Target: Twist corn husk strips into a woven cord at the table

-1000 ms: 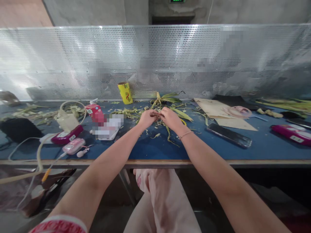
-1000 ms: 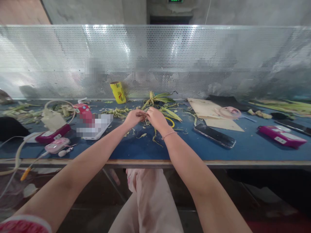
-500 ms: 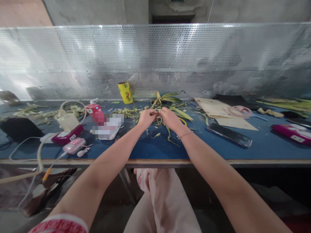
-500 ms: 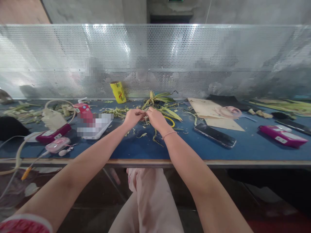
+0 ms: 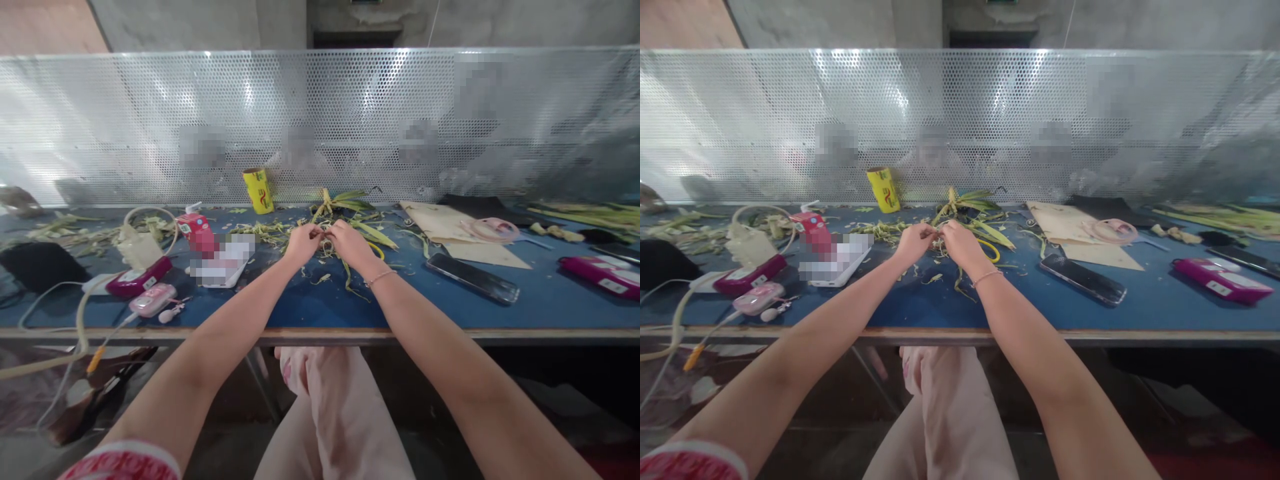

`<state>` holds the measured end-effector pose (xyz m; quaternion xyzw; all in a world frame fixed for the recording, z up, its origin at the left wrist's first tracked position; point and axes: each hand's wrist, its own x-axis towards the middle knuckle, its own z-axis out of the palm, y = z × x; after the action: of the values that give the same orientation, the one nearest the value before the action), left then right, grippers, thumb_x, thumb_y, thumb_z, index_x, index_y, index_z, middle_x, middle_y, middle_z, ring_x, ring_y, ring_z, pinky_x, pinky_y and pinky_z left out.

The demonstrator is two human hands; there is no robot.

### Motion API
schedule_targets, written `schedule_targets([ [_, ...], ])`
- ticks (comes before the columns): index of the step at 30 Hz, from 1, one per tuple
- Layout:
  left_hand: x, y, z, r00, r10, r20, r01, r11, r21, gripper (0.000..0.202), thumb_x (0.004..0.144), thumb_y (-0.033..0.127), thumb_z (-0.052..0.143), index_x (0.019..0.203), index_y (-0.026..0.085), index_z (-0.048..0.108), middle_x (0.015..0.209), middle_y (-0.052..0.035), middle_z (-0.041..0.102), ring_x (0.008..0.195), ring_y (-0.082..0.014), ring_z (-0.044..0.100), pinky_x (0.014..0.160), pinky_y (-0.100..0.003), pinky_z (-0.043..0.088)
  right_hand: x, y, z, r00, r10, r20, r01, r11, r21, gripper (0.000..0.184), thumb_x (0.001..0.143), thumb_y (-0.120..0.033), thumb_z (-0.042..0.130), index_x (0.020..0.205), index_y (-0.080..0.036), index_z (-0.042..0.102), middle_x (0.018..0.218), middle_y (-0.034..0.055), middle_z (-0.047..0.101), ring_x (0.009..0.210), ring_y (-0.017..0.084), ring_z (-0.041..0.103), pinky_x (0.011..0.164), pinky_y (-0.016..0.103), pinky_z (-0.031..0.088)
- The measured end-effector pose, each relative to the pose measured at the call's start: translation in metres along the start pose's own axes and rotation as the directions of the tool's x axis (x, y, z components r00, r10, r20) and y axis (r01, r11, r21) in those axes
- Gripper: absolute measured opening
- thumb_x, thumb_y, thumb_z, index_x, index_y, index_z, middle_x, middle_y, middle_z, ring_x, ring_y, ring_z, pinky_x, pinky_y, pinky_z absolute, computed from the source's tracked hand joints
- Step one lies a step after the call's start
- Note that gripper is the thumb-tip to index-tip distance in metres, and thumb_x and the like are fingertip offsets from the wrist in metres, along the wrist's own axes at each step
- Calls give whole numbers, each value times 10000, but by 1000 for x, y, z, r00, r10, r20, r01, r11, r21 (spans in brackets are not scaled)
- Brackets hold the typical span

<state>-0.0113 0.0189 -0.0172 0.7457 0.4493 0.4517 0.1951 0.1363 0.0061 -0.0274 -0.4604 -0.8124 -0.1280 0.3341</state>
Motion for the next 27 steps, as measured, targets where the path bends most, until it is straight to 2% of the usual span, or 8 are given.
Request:
schedule_targets([
  [3, 0, 0, 0, 1000, -13, 3, 13, 1000, 4, 123, 716, 191, 528, 770, 129, 620, 674, -31, 633, 568, -104, 561, 611, -243, 461, 0, -1, 0, 998, 23, -58, -21, 999, 41, 156, 846, -173, 443, 939, -144, 565, 961, 96, 536, 827, 178, 531, 706, 278, 406],
  [9, 1, 0, 1, 998, -20, 66, 21, 1000, -23, 134, 724, 248, 537, 763, 132, 590, 621, -12, 599, 538, -96, 534, 561, -228, 430, -1, 0, -2, 998, 8, -61, -6, 999, 39, 113, 841, -175, 450, 876, -157, 557, 891, 83, 552, 832, 193, 529, 715, 294, 406],
  [16, 1, 0, 1, 995, -37, 94, 45, 995, -90, 105, 711, 236, 555, 755, 141, 552, 597, 0, 576, 504, -88, 519, 529, -225, 426, 1, 0, -2, 999, 1, -48, 2, 998, 62, 126, 844, -162, 439, 845, -156, 566, 873, 82, 558, 827, 189, 521, 733, 299, 404],
  [21, 3, -4, 3, 999, -4, 50, 9, 996, -92, 148, 659, 228, 617, 749, 146, 534, 706, -20, 612, 566, -91, 549, 555, -225, 447, 1, 0, -3, 1000, -6, -29, 8, 998, 63, 167, 853, -148, 413, 866, -148, 580, 888, 88, 561, 844, 187, 521, 746, 300, 405],
  [27, 5, -7, 4, 994, -64, 91, 78, 984, -162, 138, 679, 229, 606, 764, 155, 527, 640, 5, 597, 509, -93, 553, 536, -236, 463, 0, 0, -2, 1000, -4, -17, 5, 999, 46, 218, 872, -152, 370, 924, -141, 581, 903, 93, 556, 840, 185, 520, 740, 303, 409],
])
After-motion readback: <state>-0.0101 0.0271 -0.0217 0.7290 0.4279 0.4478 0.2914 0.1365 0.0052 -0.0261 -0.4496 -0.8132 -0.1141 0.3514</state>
